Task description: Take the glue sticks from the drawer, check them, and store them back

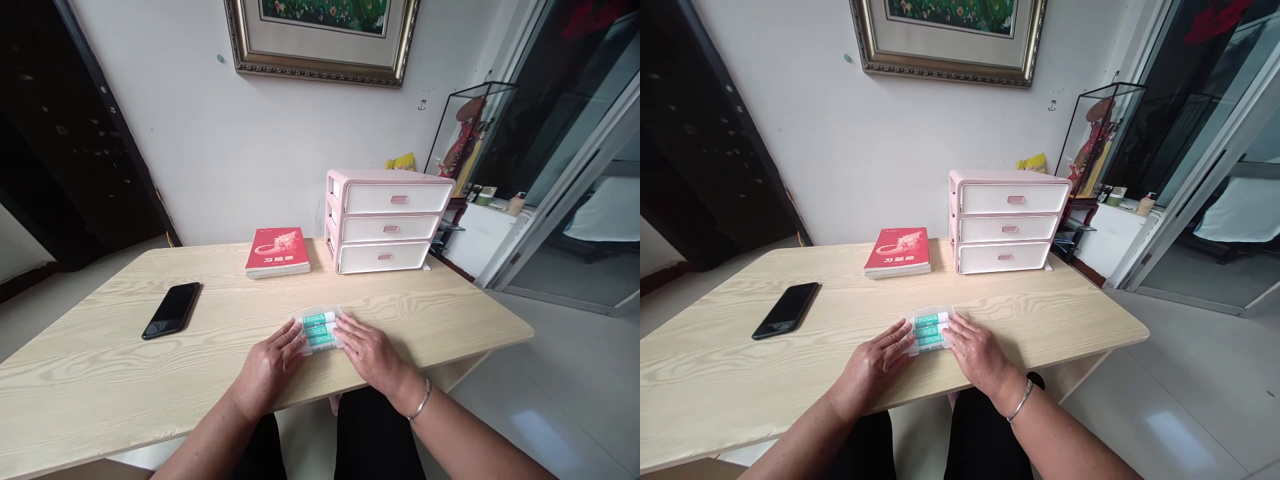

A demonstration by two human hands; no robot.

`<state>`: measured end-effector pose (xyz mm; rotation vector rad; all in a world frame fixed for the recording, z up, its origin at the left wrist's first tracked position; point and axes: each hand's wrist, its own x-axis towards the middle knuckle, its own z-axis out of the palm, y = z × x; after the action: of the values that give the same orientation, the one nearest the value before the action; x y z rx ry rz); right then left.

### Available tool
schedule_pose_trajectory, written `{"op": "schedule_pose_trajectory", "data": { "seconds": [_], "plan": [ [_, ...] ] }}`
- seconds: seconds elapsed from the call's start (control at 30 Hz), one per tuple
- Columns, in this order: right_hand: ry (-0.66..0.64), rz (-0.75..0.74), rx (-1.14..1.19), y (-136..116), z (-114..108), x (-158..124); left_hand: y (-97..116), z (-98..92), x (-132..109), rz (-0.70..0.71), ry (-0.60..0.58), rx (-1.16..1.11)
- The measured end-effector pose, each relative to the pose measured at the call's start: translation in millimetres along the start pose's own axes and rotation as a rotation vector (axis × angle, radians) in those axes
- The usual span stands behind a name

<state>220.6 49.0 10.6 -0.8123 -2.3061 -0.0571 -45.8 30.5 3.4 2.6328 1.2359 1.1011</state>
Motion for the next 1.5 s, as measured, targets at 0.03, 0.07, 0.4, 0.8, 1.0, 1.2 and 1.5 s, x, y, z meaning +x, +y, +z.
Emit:
{"op": "schedule_pose_trajectory", "data": {
  "seconds": [0.03,0.07,0.4,0.8,1.0,1.2,1.5],
  "plan": [
    [-0.006,-0.008,0.0,0,0,0,0,0.7,0,0.0,-0.003,0.003],
    [-0.013,-0.017,-0.002,0,0,1,0,1.1,0,0.003,-0.006,0.009],
    [-0.052,0.027,0.076,-7,-15,0,11,-11.7,3,0.054,-0.078,0.106],
    [0.047,0.079,0.139,1,-5,2,4,0.7,1,-0.008,0.037,0.051],
    [0.029,0.072,0.159,1,-6,3,2,5.7,0,0.113,0.126,0.133],
    [0.066,0.078,0.119,1,1,3,6,7.3,4,0.14,0.134,0.199],
    [0.066,0.138,0.101,1,2,4,4,10.0,1,0.042,0.143,0.149]
  ]
}}
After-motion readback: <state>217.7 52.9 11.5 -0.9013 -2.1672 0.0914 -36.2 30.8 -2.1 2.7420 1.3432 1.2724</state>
